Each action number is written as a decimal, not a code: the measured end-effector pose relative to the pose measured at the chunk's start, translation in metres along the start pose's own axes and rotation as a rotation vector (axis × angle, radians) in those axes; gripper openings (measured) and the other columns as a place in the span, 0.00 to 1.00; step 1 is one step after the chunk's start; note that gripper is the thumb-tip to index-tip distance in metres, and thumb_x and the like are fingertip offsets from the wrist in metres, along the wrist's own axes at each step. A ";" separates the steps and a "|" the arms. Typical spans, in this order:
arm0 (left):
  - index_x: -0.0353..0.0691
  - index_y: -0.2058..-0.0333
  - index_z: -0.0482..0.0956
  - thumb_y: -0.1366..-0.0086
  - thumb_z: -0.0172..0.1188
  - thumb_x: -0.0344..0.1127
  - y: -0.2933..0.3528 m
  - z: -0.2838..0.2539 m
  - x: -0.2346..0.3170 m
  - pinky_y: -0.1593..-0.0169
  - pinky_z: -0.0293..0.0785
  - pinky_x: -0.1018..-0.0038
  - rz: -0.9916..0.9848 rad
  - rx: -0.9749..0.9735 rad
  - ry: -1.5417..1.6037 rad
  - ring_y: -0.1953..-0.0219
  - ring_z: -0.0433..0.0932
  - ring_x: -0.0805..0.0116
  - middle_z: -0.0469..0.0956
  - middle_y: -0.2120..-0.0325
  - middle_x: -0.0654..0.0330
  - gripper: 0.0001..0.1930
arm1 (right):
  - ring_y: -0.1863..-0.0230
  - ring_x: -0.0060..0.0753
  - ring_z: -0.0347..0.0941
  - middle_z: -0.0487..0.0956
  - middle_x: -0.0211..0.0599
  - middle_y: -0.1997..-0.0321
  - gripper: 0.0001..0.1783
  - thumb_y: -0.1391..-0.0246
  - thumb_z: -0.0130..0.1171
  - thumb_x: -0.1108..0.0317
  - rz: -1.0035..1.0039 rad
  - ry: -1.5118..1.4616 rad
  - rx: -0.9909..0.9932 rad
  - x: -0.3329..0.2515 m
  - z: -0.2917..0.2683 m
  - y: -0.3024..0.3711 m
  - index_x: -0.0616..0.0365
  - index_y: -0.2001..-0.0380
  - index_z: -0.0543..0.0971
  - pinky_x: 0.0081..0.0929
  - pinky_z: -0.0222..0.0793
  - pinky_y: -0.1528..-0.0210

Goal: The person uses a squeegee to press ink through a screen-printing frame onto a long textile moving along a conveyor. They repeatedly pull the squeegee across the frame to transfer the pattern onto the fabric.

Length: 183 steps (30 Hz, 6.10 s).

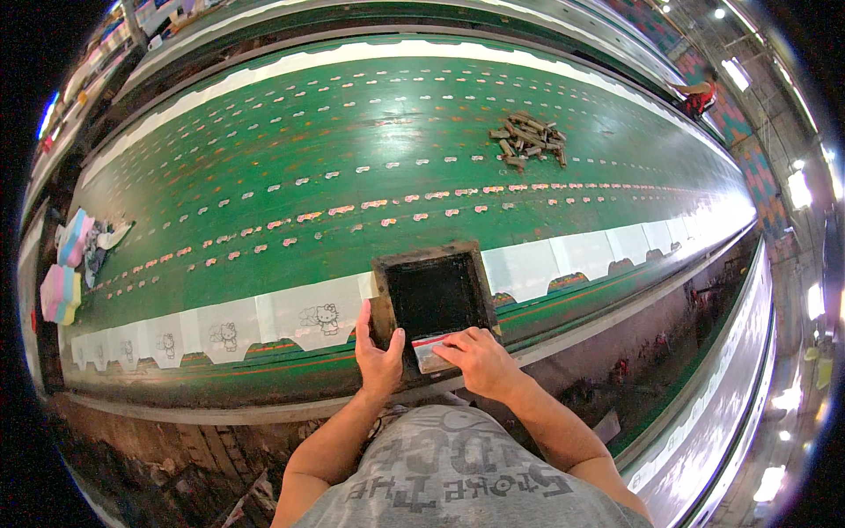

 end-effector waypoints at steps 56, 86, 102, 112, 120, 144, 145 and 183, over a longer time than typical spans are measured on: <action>0.30 0.20 0.64 0.27 0.66 0.24 0.027 0.247 0.009 0.27 0.73 0.65 -0.002 0.077 0.095 0.31 0.77 0.60 0.75 0.29 0.47 0.39 | 0.46 0.56 0.81 0.85 0.45 0.52 0.17 0.41 0.65 0.76 -0.101 -0.072 -0.331 0.239 -0.140 0.068 0.53 0.49 0.89 0.50 0.79 0.41; 0.32 0.19 0.63 0.30 0.69 0.24 0.029 0.245 0.016 0.24 0.69 0.61 0.063 0.063 -0.069 0.28 0.75 0.56 0.74 0.27 0.47 0.42 | 0.39 0.49 0.79 0.85 0.36 0.43 0.20 0.41 0.67 0.71 -0.017 0.006 0.020 0.189 -0.095 0.133 0.54 0.44 0.87 0.50 0.74 0.35; 0.27 0.20 0.62 0.47 0.63 0.17 0.039 0.294 0.061 0.19 0.62 0.63 0.217 0.116 -0.202 0.23 0.71 0.53 0.71 0.25 0.43 0.51 | 0.37 0.51 0.84 0.87 0.47 0.38 0.21 0.37 0.77 0.71 0.482 -0.711 0.508 0.275 -0.102 0.220 0.58 0.42 0.88 0.45 0.78 0.31; 0.27 0.20 0.63 0.47 0.63 0.18 0.056 0.433 0.035 0.18 0.60 0.63 0.218 0.140 -0.158 0.22 0.70 0.53 0.72 0.25 0.44 0.50 | 0.33 0.52 0.82 0.88 0.46 0.39 0.19 0.39 0.77 0.73 0.368 -0.526 0.597 0.377 -0.152 0.292 0.57 0.45 0.89 0.47 0.75 0.28; 0.28 0.21 0.65 0.47 0.63 0.18 0.067 0.492 0.030 0.22 0.67 0.64 0.165 0.158 -0.054 0.26 0.74 0.58 0.74 0.27 0.47 0.50 | 0.29 0.54 0.78 0.87 0.44 0.36 0.21 0.40 0.76 0.72 0.322 -0.411 0.484 0.426 -0.184 0.324 0.55 0.43 0.89 0.51 0.74 0.27; 0.32 0.20 0.66 0.37 0.68 0.20 0.060 0.497 0.014 0.28 0.73 0.66 -0.031 0.120 0.202 0.33 0.78 0.62 0.78 0.32 0.51 0.44 | 0.47 0.57 0.84 0.86 0.45 0.54 0.17 0.43 0.64 0.75 -0.107 -0.088 -0.210 0.432 -0.240 0.182 0.51 0.50 0.89 0.52 0.81 0.42; 0.31 0.21 0.66 0.35 0.69 0.20 0.057 0.494 0.003 0.28 0.73 0.66 -0.055 0.128 0.255 0.33 0.79 0.62 0.78 0.32 0.51 0.43 | 0.45 0.58 0.84 0.86 0.46 0.53 0.16 0.41 0.64 0.76 -0.106 -0.066 -0.223 0.435 -0.239 0.169 0.53 0.51 0.88 0.52 0.80 0.39; 0.31 0.21 0.66 0.30 0.70 0.22 0.046 0.478 0.009 0.27 0.74 0.63 -0.020 -0.046 0.116 0.32 0.79 0.59 0.78 0.31 0.49 0.40 | 0.43 0.52 0.79 0.85 0.40 0.45 0.22 0.42 0.72 0.71 0.006 0.052 -0.035 0.374 -0.203 0.255 0.54 0.43 0.88 0.51 0.74 0.37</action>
Point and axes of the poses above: each hand's wrist, its own y-axis away from the middle knuckle, its own z-axis out of the palm, x = y × z, the point moved 2 cm from there along -y, towards the middle knuckle
